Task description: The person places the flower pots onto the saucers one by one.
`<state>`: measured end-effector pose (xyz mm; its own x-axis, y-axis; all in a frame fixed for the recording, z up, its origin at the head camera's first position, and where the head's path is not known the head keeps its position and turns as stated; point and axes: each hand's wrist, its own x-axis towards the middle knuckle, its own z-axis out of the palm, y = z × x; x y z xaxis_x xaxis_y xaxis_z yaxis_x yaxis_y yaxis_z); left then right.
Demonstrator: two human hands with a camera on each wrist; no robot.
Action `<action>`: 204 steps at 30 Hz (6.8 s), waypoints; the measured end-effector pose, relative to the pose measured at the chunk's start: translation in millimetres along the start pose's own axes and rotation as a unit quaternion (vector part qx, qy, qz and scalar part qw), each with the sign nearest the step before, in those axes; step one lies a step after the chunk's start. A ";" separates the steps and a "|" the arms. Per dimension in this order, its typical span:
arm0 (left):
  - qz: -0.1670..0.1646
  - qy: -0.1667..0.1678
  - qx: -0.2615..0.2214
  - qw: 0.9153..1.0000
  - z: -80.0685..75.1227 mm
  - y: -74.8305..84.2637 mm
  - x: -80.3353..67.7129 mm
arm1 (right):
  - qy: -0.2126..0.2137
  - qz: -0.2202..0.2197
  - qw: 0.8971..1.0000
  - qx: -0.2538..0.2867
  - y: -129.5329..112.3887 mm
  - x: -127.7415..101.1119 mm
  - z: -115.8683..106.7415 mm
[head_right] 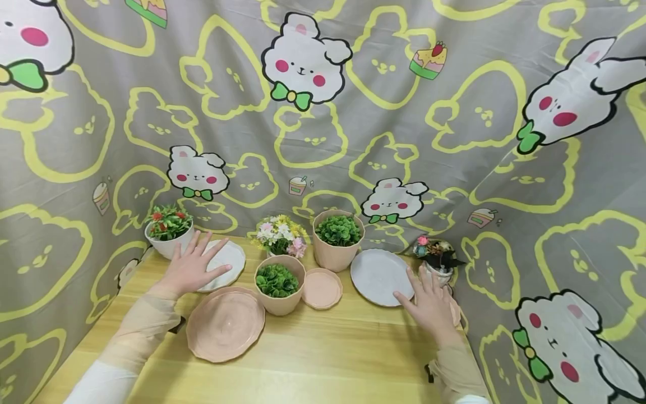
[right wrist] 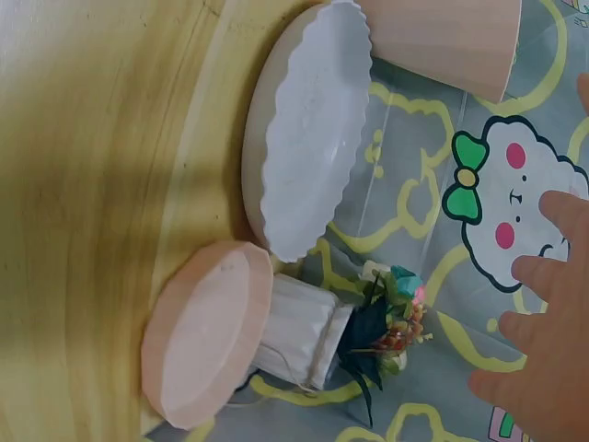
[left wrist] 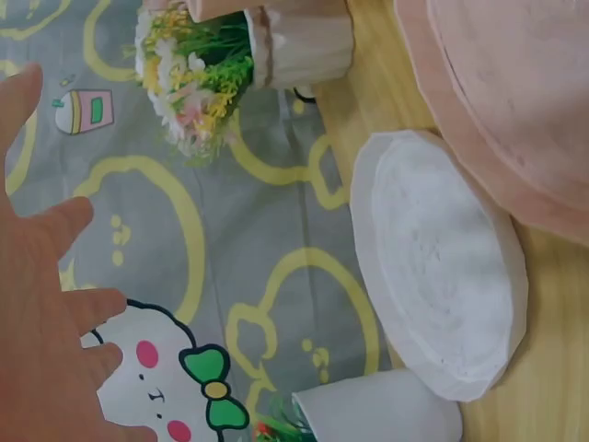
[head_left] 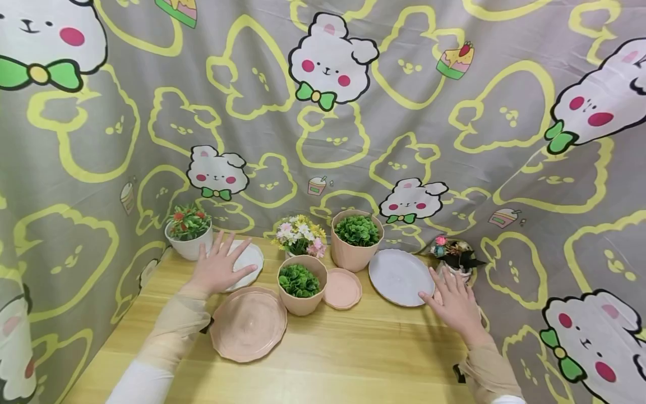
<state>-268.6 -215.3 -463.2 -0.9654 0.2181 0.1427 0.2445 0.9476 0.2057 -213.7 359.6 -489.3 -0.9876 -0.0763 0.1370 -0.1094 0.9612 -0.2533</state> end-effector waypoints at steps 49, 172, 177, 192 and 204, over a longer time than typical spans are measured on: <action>0.074 0.229 -0.190 0.952 52.8 67.7 -8.0 | 0.207 0.075 0.934 0.280 -108.1 27.7 138.1; 0.041 0.235 -0.251 0.938 44.1 94.7 1.4 | 0.144 0.141 0.952 0.229 -89.9 -12.5 150.3; 0.047 0.214 -0.234 0.947 36.4 94.4 18.6 | 0.146 0.142 0.952 0.228 -91.1 -12.2 151.2; 0.059 -0.011 -0.090 0.994 15.1 66.8 79.2 | 0.168 0.120 0.949 0.240 -96.6 -14.9 151.4; 0.075 -0.176 -0.116 0.975 39.4 56.2 112.4 | 0.163 0.126 0.951 0.231 -99.0 -13.4 153.2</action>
<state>-367.0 -128.3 -473.8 -0.8788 0.4549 -0.1440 0.3591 0.8293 0.4281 -206.8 224.9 -612.7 -0.9101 0.2989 0.2870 0.0136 0.7137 -0.7003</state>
